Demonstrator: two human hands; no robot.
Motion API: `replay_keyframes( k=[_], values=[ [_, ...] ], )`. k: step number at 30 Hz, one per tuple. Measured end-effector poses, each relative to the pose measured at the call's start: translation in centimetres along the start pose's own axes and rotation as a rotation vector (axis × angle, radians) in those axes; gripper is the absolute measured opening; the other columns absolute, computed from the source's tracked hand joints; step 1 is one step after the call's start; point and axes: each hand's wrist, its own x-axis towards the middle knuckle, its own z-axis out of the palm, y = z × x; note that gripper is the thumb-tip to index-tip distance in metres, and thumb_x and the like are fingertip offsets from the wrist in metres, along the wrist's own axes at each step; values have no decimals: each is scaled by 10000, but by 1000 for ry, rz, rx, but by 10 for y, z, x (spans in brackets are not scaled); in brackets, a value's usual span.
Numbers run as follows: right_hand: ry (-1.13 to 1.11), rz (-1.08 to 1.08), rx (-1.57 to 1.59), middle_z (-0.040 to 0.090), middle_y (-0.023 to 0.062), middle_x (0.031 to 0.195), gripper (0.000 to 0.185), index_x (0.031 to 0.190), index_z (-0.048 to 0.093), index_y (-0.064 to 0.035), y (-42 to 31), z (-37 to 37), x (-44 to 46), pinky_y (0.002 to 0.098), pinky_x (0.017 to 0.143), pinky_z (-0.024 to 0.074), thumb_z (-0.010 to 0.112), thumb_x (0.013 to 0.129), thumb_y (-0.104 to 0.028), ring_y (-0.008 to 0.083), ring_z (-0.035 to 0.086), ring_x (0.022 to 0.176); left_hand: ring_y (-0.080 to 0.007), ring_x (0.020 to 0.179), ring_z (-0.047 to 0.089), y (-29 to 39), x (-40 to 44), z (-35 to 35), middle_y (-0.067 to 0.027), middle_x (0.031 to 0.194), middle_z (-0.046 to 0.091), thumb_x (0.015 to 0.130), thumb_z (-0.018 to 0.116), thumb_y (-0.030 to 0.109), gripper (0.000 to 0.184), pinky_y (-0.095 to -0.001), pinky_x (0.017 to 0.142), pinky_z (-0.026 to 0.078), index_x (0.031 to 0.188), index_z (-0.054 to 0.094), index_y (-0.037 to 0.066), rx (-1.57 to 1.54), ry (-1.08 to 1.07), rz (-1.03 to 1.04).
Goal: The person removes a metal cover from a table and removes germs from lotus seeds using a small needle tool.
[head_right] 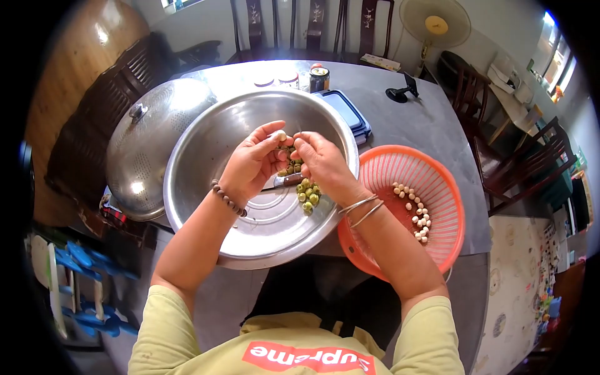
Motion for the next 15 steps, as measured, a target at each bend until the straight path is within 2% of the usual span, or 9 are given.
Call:
replay_keyframes(
  k=[4,8,15],
  values=[
    [-44,25,12,562,30,767,312,1169,461,-2,12,5,-4,170,474,389,395,900,-144,27,449,536,-107,684,571,-2,3,-4,-74,868,614,858,530,79,136,-238,621,496,988,540,43,25,65,19],
    [-30,11,36,568,35,750,336,1199,438,2,7,5,-9,166,469,386,388,895,-132,28,448,527,-110,707,574,-2,2,-6,-73,872,612,851,532,60,157,-236,632,494,1005,537,34,35,72,30],
    [-101,71,114,564,58,729,402,1260,365,0,-6,4,-18,173,403,339,367,868,-85,40,419,458,-123,736,586,-3,2,-6,-79,901,610,833,525,2,220,-228,659,493,1052,539,22,45,40,27]
  ],
)
